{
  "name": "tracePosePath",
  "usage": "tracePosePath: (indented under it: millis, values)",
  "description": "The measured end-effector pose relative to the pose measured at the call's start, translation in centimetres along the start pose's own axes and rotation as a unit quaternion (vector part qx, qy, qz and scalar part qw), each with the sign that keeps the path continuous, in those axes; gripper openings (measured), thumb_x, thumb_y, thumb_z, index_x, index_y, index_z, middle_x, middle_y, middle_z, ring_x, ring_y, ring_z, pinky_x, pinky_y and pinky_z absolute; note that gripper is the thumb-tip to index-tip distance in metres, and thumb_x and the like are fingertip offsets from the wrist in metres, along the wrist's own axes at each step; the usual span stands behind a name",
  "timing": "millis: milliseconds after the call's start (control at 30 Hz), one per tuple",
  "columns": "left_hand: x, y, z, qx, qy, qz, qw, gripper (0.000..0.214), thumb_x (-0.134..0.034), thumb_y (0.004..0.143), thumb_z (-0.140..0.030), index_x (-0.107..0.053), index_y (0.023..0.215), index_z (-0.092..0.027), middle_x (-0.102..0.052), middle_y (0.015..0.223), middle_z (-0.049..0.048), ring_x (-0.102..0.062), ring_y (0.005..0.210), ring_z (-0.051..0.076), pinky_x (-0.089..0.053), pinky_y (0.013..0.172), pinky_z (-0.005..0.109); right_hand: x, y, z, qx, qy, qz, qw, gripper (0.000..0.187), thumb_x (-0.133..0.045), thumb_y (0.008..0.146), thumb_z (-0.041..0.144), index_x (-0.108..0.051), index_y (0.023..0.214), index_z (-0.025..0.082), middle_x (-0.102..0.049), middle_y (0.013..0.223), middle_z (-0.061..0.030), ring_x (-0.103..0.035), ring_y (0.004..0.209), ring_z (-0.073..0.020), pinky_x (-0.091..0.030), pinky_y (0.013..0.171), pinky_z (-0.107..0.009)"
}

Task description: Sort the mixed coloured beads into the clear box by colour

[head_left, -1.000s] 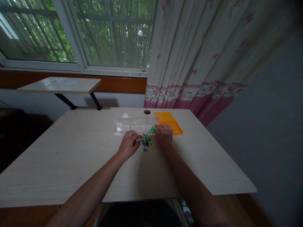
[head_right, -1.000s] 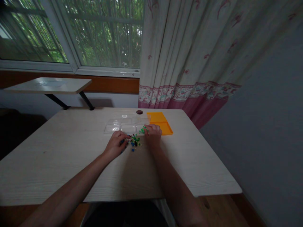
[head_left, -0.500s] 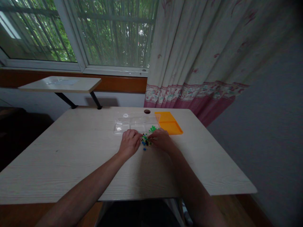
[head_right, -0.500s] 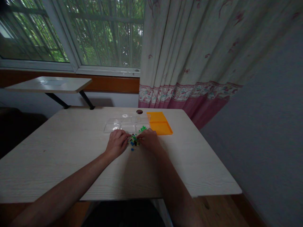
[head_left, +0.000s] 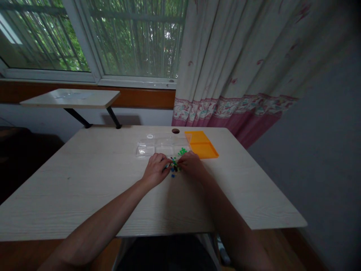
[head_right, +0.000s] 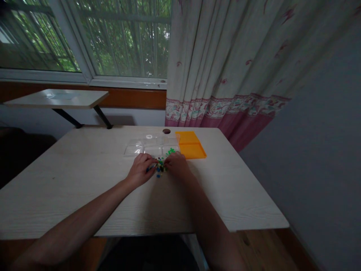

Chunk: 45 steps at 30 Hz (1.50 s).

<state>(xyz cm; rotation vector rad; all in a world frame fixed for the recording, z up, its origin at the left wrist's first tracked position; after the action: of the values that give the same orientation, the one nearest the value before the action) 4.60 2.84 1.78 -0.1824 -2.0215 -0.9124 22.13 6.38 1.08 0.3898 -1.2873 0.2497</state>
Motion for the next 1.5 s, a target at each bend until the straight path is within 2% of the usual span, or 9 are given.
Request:
tracePosePath:
  millis: [200,400,533,700,900,1067,1167,1333,1500]
  values:
    - [-0.1,0.0,-0.1,0.008,-0.002,0.012,1.000,0.024,-0.058,0.090,-0.030,-0.067,0.112,-0.023,-0.058,0.103,0.0073,-0.051,0.101,0.024,-0.043,0.088,0.040,0.2,0.0,-0.1,0.000,0.038,-0.026,0.999,0.008,-0.070,0.084,0.028,-0.077,0.086,0.025,-0.072,0.089,-0.0030,-0.058,0.093,-0.0192,-0.037,0.084,-0.031]
    - [-0.3,0.0,0.6,0.024,0.010,0.025,0.999,0.026,-0.063,0.087,-0.029,-0.067,0.112,-0.024,-0.059,0.104,0.0075,-0.051,0.102,0.025,-0.043,0.087,0.041,0.8,-0.2,-0.2,0.003,0.073,-0.088,0.993,0.008,-0.070,0.084,0.029,-0.076,0.084,0.024,-0.072,0.089,-0.0025,-0.059,0.092,-0.0186,-0.038,0.084,-0.029]
    - [-0.4,0.0,0.5,0.013,0.012,0.042,0.999,0.025,-0.065,0.086,-0.031,-0.068,0.110,-0.024,-0.059,0.104,0.0075,-0.051,0.102,0.025,-0.043,0.088,0.042,0.9,-0.2,-0.4,0.005,0.073,-0.119,0.990,0.012,-0.066,0.087,0.031,-0.075,0.083,0.024,-0.072,0.090,-0.0030,-0.060,0.092,-0.0179,-0.038,0.084,-0.029]
    - [-0.4,-0.1,0.2,-0.002,0.021,0.066,0.998,0.027,-0.066,0.086,-0.034,-0.067,0.110,-0.024,-0.060,0.107,0.0072,-0.050,0.102,0.025,-0.042,0.088,0.042,0.7,-0.2,-0.7,-0.009,0.089,-0.135,0.987,0.010,-0.065,0.087,0.026,-0.074,0.086,0.022,-0.074,0.089,-0.0024,-0.065,0.086,-0.0166,-0.041,0.082,-0.028]
    - [-0.3,-0.1,0.5,0.002,0.034,0.068,0.997,0.027,-0.067,0.086,-0.034,-0.066,0.112,-0.024,-0.060,0.106,0.0067,-0.050,0.102,0.025,-0.041,0.087,0.041,0.2,-0.2,-0.9,-0.021,0.103,-0.151,0.983,0.010,-0.063,0.086,0.023,-0.072,0.085,0.022,-0.074,0.085,-0.0018,-0.065,0.081,-0.0161,-0.044,0.080,-0.028]
    - [0.8,0.2,1.2,0.022,0.040,0.078,0.996,0.025,-0.069,0.085,-0.037,-0.066,0.108,-0.026,-0.060,0.103,0.0058,-0.051,0.101,0.025,-0.039,0.088,0.041,0.8,-0.3,-1.4,-0.027,0.130,-0.221,0.966,0.017,-0.056,0.088,0.022,-0.072,0.095,0.021,-0.074,0.097,-0.0060,-0.066,0.093,-0.0194,-0.047,0.087,-0.031]
    - [1.7,0.3,1.6,0.023,0.049,0.095,0.994,0.028,-0.073,0.080,-0.042,-0.067,0.102,-0.025,-0.061,0.101,0.0061,-0.051,0.100,0.026,-0.039,0.087,0.041,1.3,-0.5,-1.9,-0.046,0.145,-0.267,0.952,0.021,-0.053,0.090,0.024,-0.071,0.099,0.020,-0.073,0.099,-0.0076,-0.065,0.091,-0.0201,-0.047,0.088,-0.032]
    - [2.8,0.4,3.5,0.000,-0.004,0.138,0.990,0.029,-0.076,0.076,-0.043,-0.068,0.096,-0.024,-0.061,0.096,0.0050,-0.053,0.096,0.023,-0.041,0.086,0.036,1.4,-0.6,-2.5,-0.086,0.118,-0.280,0.949,0.024,-0.052,0.092,0.027,-0.072,0.103,0.021,-0.074,0.102,-0.0073,-0.063,0.094,-0.0212,-0.042,0.089,-0.034]
    - [3.6,0.5,5.6,-0.007,-0.031,0.159,0.987,0.013,-0.067,0.084,-0.030,-0.071,0.095,-0.024,-0.062,0.091,0.0044,-0.055,0.091,0.021,-0.041,0.088,0.035,0.8,-0.5,-3.2,-0.115,0.075,-0.295,0.946,0.022,-0.053,0.093,0.029,-0.073,0.099,0.021,-0.074,0.102,-0.0064,-0.058,0.098,-0.0224,-0.035,0.092,-0.036]
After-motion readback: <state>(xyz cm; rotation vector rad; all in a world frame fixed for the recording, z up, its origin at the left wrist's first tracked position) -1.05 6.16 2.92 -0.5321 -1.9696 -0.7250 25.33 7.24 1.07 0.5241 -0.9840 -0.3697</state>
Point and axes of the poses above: each hand's wrist, its own y-axis towards the middle knuckle, its own x-axis out of the back of the hand, z = x × y, the point moved 5 cm from there along y, towards the middle knuckle
